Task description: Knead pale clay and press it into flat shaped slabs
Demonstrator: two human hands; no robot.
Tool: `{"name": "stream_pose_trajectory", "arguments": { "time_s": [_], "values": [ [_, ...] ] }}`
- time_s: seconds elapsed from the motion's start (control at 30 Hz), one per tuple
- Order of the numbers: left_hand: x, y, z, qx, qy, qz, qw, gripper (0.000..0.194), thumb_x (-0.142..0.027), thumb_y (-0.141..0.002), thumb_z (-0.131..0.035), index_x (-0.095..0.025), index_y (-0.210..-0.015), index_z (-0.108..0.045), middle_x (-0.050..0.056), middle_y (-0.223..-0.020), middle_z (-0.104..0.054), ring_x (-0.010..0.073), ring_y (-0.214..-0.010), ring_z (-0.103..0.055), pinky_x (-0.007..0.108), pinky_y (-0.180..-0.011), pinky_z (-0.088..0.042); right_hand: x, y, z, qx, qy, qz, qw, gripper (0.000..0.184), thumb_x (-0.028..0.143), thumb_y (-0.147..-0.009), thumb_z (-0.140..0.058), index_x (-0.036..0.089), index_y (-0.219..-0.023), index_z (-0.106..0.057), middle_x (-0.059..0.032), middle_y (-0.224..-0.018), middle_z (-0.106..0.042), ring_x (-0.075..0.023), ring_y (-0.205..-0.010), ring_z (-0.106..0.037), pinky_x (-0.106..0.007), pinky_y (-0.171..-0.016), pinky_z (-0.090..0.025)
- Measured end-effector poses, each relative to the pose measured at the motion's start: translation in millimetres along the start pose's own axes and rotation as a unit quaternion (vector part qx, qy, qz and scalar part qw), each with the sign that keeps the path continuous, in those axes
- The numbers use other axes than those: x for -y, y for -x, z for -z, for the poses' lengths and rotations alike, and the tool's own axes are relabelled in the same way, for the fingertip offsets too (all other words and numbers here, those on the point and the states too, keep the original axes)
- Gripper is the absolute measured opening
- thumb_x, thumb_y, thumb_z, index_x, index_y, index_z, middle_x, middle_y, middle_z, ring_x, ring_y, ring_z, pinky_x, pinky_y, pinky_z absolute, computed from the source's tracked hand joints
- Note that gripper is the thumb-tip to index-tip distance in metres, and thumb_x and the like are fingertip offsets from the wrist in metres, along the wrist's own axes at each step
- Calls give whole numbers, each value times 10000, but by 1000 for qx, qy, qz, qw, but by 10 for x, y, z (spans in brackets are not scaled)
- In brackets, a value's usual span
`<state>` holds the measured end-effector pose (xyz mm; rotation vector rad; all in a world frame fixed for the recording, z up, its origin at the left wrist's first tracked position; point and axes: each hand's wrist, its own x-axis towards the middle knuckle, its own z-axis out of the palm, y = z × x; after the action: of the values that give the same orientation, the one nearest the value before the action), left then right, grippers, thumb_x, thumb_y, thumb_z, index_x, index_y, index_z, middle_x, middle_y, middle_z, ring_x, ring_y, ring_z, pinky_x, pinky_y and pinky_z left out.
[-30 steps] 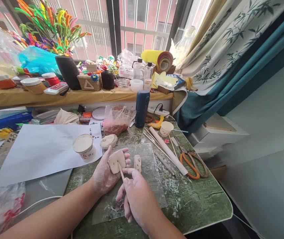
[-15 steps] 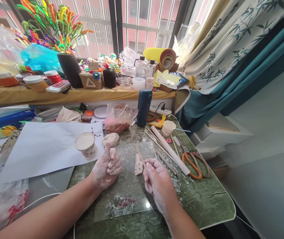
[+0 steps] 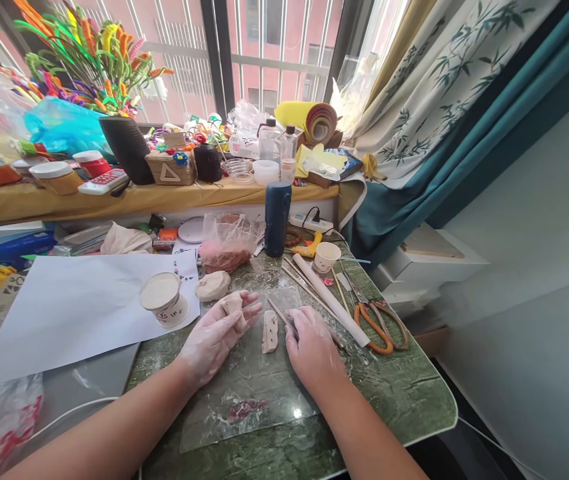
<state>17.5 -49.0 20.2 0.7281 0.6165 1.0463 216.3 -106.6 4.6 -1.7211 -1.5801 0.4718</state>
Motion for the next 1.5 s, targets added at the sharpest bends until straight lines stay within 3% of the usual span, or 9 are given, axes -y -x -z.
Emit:
{"name": "stream_pose_trajectory", "arguments": {
  "time_s": [0.1,0.27,0.4,0.7,0.97,1.07,1.17,1.37,1.5],
  "values": [
    [40,33,58,50,-183,-80,979,386,-291,-916,-672,-232,-1294,-619,110,-1358,-659,280,-1298,-594,477,-1167,-386,237,109,-38,-34,-256,-107,960,286,356,-865,-673,237,-1123,-703,-114,-1214,-683,-320,-1162,-613,-520,-1058,-440],
    [48,131,91,233,-519,-259,780,715,-77,-847,-576,-323,-1503,-436,68,-1482,-567,292,-1431,-454,618,-1247,-142,778,186,-79,105,-688,-285,659,335,464,-887,-678,206,-1098,-714,-80,-1080,-744,-245,-984,-694,-398,-865,-561],
    [-2,143,71,247,-565,-277,737,837,-172,-777,-715,-286,-1532,-372,122,-1508,-522,335,-1445,-415,624,-1222,-224,819,119,-116,116,-733,-344,575,281,419,-914,-627,164,-954,-739,-67,-877,-751,-203,-777,-690,-314,-693,-567],
    [-69,104,39,241,-542,-358,722,256,-216,-847,-717,-292,-1091,-715,61,-1238,-685,243,-1214,-597,424,-1070,-440,804,157,-148,76,-745,-322,579,312,413,-866,-620,161,-1014,-732,-65,-856,-744,-204,-722,-669,-271,-561,-538],
    [0,77,28,251,-566,-388,683,315,-427,-894,-709,-312,-1187,-718,50,-1165,-738,245,-1215,-587,424,-1067,-414,705,244,-135,71,-666,-328,667,357,475,-913,-644,193,-1120,-715,-49,-865,-758,-218,-804,-699,-283,-621,-563],
    [16,70,41,254,-569,-377,686,287,-431,-885,-717,-302,-1141,-739,52,-1163,-738,248,-1218,-584,435,-1079,-407,680,245,-61,133,-681,-324,643,482,599,-909,-607,176,-1112,-716,-56,-845,-748,-206,-772,-686,-291,-639,-568],
    [26,66,51,255,-559,-371,696,261,-450,-869,-731,-304,-1083,-763,51,-1191,-729,265,-1249,-569,458,-1096,-405,720,257,10,184,-711,-323,597,494,597,-915,-603,142,-1069,-720,-69,-873,-741,-170,-744,-665,-273,-667,-564],
    [-11,186,-25,250,-544,-295,745,261,-321,-834,-756,-284,-1091,-740,77,-1407,-597,323,-1334,-509,505,-1127,-399,777,321,-103,82,-673,-327,658,305,413,-785,-812,151,-923,-736,-48,-804,-732,-160,-720,-666,-228,-611,-538],
    [-56,283,-41,230,-444,-283,819,406,-230,-825,-699,-226,-1221,-609,146,-1425,-544,309,-1325,-517,484,-1089,-446,672,256,-160,95,-684,-350,633,346,473,-754,-840,181,-714,-659,43,-513,-564,-94,-447,-491,-193,-432,-416]
  ]
}}
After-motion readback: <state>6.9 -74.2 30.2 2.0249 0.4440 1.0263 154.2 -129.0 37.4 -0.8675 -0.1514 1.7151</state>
